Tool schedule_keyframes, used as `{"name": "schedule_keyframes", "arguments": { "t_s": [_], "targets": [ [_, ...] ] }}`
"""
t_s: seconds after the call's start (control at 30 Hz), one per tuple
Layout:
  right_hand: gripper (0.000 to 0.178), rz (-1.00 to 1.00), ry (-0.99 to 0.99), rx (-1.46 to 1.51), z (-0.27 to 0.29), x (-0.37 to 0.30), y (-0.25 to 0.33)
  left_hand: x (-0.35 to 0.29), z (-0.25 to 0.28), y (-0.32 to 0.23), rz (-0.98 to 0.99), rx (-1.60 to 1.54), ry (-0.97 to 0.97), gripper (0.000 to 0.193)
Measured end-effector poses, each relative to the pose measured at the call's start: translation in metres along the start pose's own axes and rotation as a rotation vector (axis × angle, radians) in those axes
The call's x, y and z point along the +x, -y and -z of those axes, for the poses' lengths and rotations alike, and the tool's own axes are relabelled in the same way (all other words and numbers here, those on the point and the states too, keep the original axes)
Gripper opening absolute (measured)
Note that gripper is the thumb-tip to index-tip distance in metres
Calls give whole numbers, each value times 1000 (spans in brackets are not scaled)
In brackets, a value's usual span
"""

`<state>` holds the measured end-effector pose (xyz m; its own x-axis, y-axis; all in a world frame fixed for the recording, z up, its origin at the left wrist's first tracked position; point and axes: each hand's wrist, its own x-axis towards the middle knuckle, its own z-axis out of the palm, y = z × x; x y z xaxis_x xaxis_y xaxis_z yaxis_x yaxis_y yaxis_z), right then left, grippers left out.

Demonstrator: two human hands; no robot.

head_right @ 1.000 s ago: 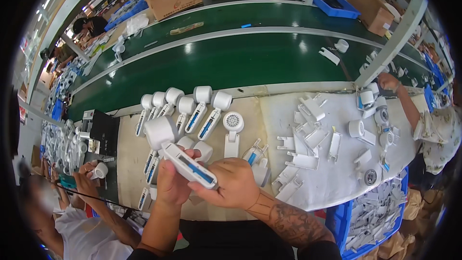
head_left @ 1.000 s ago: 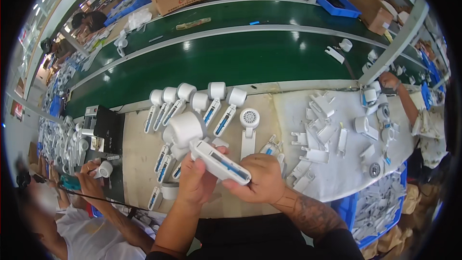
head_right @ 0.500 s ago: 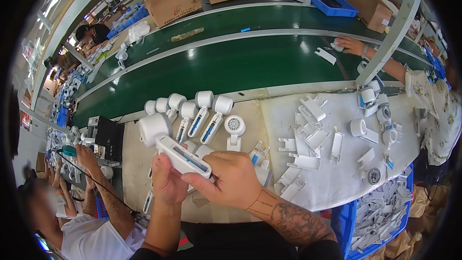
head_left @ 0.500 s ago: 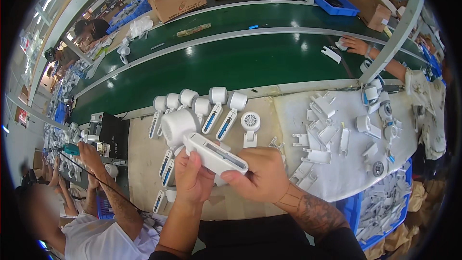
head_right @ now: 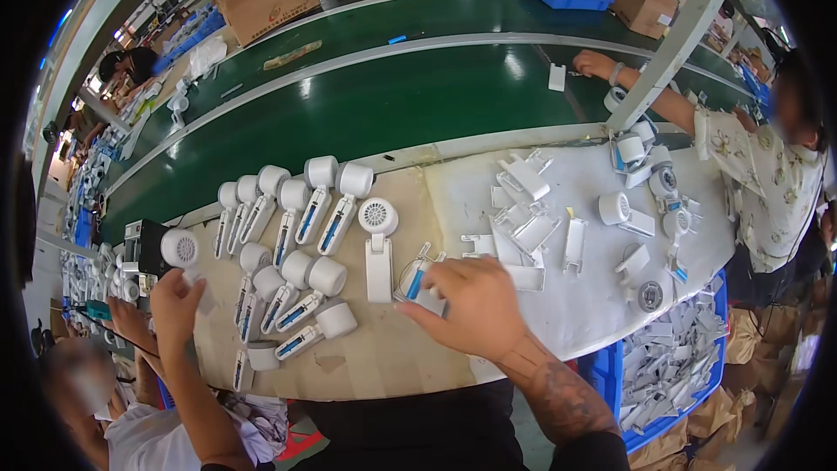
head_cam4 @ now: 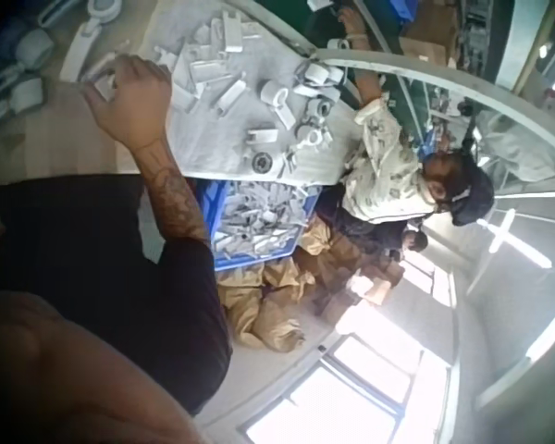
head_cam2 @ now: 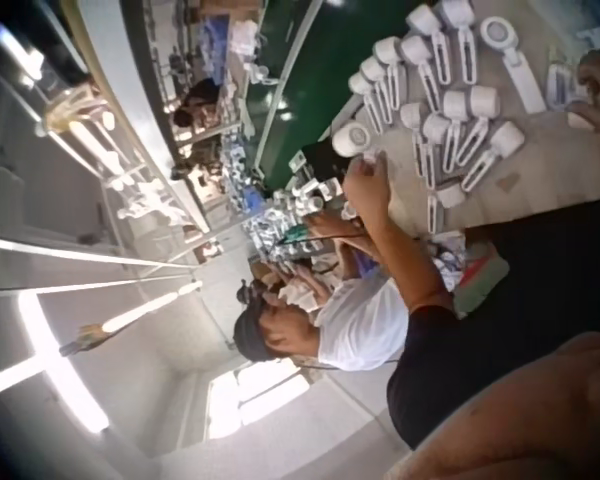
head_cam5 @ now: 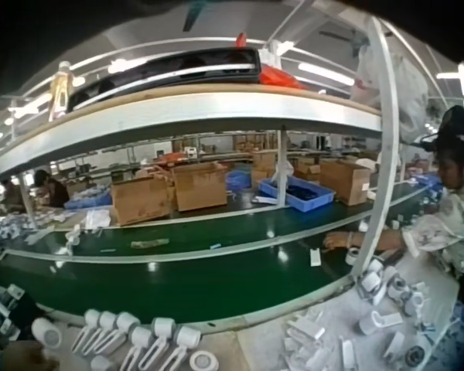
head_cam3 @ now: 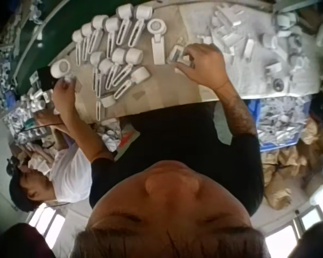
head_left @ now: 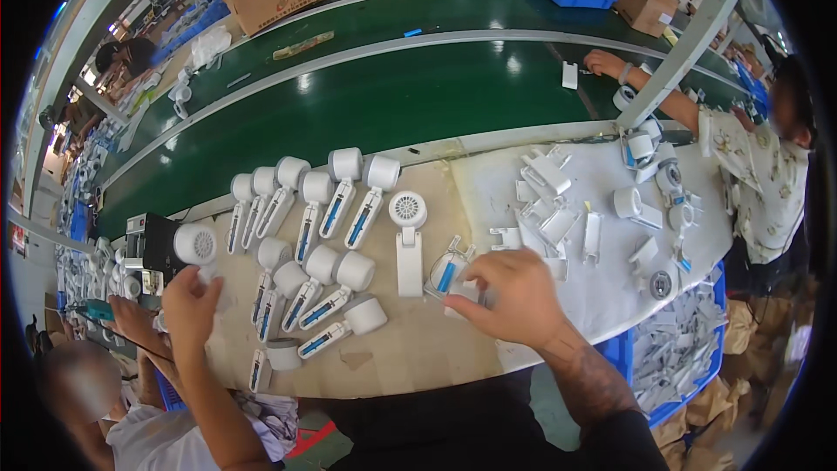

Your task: Assembling the components of small portable handheld fans at an industrial workbench.

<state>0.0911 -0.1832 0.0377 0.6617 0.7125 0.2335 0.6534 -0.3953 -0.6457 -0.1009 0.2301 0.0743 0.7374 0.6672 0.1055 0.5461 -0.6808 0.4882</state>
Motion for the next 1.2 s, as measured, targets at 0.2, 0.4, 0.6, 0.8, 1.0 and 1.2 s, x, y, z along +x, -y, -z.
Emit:
{"name": "schedule_keyframes", "arguments": {
  "t_s": [0.2, 0.4, 0.6, 0.8, 1.0, 1.2],
  "targets": [
    [64, -116, 2, -388, -25, -35, 12, 8, -6, 70, 177, 327, 78, 31],
    [67, -276, -47, -350, -52, -28, 5, 5, -43, 55, 270, 383, -108, 37],
    [70, -104, -140, 41, 3, -9, 24, -18, -68, -65, -45, -715, -31, 21],
    [79, 59, -32, 381, 43, -2, 49, -15, -130, -171, -64, -1279, 642, 40],
    [84, -9, -48, 540, 42, -8, 37, -50, -150, -174, 312, -1811, 1339, 63],
    [76, -142, -242, 1009, 33, 4, 24, -62, -133, -178, 221, -1815, 1153, 35]
  ]
}}
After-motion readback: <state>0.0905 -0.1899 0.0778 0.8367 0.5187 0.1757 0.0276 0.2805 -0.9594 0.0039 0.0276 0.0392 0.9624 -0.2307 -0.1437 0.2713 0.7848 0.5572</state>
